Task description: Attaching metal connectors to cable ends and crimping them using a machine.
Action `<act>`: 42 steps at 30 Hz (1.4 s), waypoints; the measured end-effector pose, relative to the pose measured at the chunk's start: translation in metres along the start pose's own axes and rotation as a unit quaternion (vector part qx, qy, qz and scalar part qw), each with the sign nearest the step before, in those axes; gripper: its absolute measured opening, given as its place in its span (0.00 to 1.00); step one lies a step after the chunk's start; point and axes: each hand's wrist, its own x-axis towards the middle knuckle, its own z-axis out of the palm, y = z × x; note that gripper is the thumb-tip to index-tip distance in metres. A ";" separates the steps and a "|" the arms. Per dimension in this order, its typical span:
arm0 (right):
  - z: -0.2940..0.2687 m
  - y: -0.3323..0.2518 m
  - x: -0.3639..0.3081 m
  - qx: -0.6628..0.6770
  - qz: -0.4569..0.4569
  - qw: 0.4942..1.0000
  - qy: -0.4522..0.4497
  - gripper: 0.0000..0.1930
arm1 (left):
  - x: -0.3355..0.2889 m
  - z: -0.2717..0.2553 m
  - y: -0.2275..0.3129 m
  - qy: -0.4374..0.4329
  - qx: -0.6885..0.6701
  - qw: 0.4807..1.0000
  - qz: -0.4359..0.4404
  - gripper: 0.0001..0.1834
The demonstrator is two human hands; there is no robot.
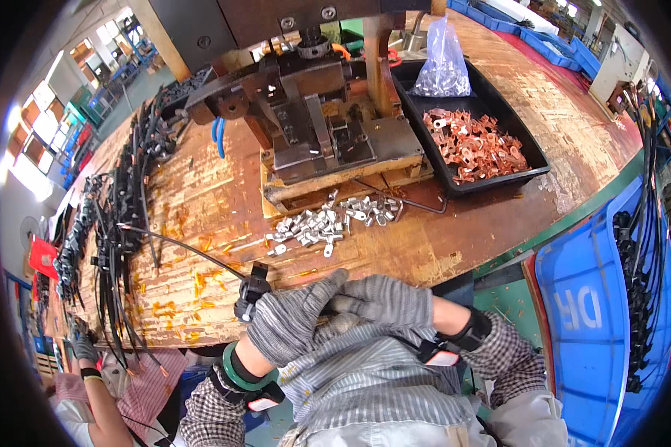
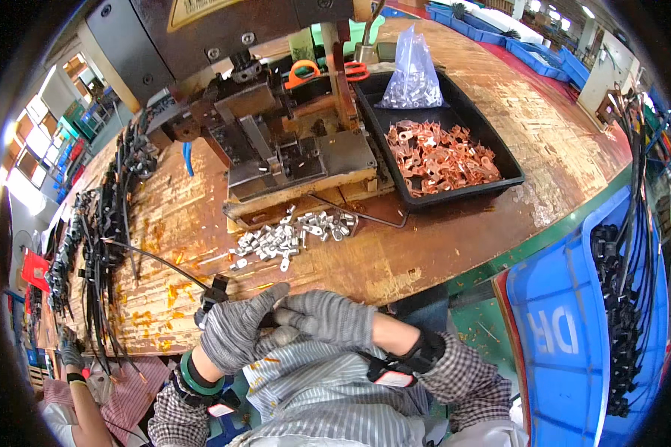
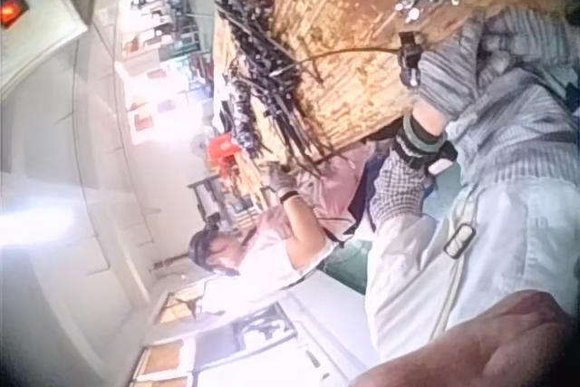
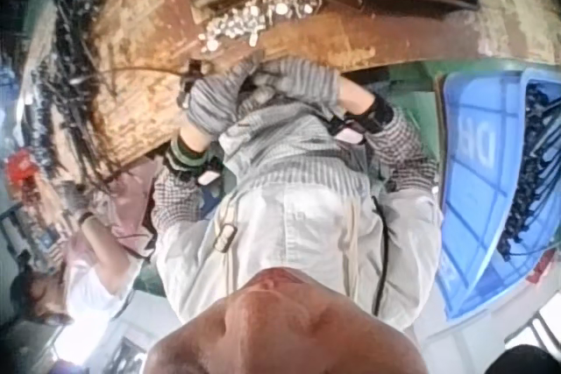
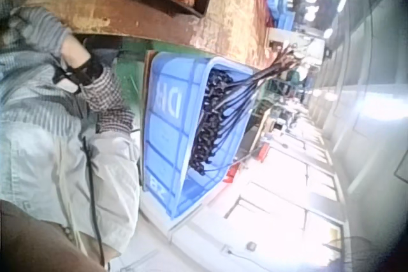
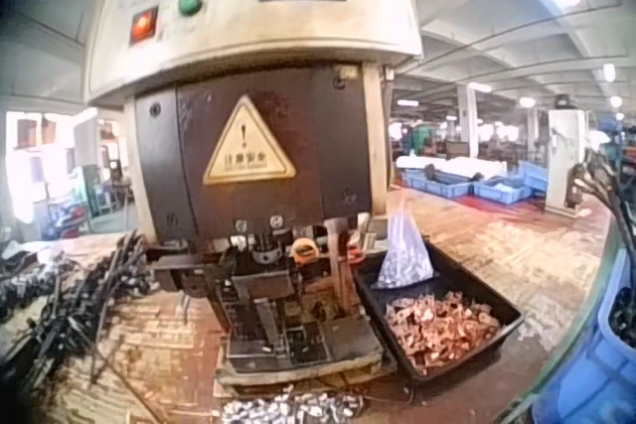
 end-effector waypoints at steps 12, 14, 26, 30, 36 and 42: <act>-0.057 -0.009 0.025 0.023 0.256 0.962 -0.096 0.15 | 0.013 -0.003 -0.001 0.052 0.072 0.994 -0.057 0.12; -0.074 0.007 0.029 0.001 0.354 0.935 -0.026 0.14 | 0.009 -0.009 -0.010 0.094 0.026 0.994 -0.043 0.11; -0.035 0.041 0.047 -0.416 0.339 0.836 -0.116 0.08 | 0.032 -0.017 -0.018 0.118 -0.061 0.991 -0.026 0.12; -0.055 0.019 0.027 -0.115 0.348 0.928 0.071 0.08 | 0.037 -0.014 -0.019 0.115 -0.062 0.991 -0.029 0.12; -0.065 -0.008 0.013 0.257 0.432 0.856 0.118 0.07 | 0.041 -0.014 -0.020 0.105 -0.099 0.989 -0.023 0.13; -0.065 -0.015 0.019 0.173 0.409 0.892 0.088 0.07 | 0.039 -0.014 -0.020 0.094 -0.086 0.992 -0.020 0.12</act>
